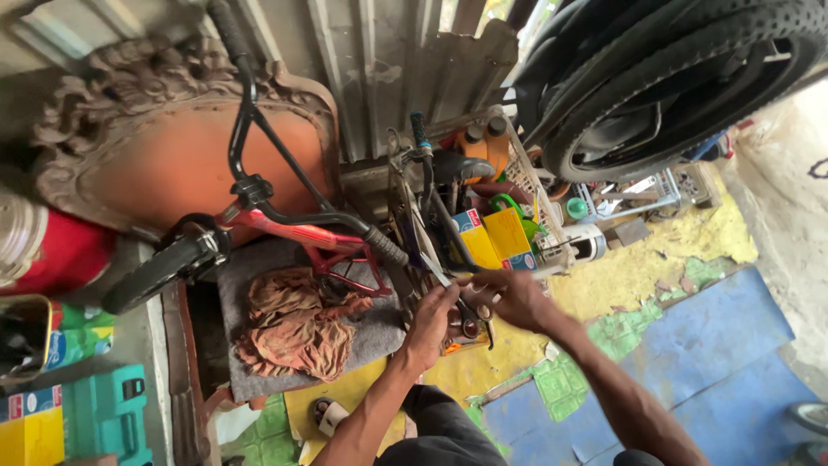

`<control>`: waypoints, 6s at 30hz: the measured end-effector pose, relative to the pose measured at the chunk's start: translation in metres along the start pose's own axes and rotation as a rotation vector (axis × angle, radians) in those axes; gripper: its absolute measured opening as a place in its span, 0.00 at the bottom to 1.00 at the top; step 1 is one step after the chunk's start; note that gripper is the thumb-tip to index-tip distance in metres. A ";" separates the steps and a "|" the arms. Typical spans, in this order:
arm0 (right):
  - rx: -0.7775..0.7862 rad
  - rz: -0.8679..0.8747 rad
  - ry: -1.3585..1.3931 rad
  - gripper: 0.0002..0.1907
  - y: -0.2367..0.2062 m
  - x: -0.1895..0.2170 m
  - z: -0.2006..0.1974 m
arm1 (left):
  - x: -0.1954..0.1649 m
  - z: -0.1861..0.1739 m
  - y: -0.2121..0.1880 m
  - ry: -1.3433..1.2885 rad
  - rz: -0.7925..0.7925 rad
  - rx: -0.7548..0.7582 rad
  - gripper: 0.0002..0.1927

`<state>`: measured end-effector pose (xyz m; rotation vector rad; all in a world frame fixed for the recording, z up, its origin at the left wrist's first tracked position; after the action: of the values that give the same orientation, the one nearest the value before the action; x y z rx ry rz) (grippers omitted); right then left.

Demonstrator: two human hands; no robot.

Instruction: The person adjusts the handlebar and front area of a red children's bicycle in a cluttered repair shop, retrieves a yellow box from a shelf basket, and works on the bike with their hands. They later handle a blade-like tool, carry a pink box, transport a basin of water across the shop, and pour liquid from a plastic bottle near a helmet mounted on a stand.

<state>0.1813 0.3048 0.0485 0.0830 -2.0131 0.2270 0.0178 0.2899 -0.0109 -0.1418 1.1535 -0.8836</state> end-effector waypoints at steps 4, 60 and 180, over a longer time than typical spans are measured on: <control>-0.012 0.167 -0.054 0.20 -0.010 0.023 0.036 | 0.008 -0.015 -0.004 -0.054 0.053 -0.067 0.17; 0.835 -0.921 -0.916 0.55 0.117 0.357 0.959 | 0.178 -0.497 -0.606 -0.566 0.293 -1.269 0.18; 1.103 -0.193 0.313 0.13 -0.302 0.286 0.685 | 0.268 -0.309 -0.652 -0.613 0.835 -1.255 0.24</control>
<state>-0.5018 -0.1143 0.0527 0.8673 -1.3536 1.1220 -0.5567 -0.2224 -0.0013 -0.8158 0.8855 0.6800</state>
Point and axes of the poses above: each hand's wrist, its own y-axis towards the middle knuckle, its own z-axis out of the palm, x = y × z, the point moved 6 cm from there along y, towards the middle knuckle, and after that the axes turned 14 degrees about y, right-handed, at the moved point
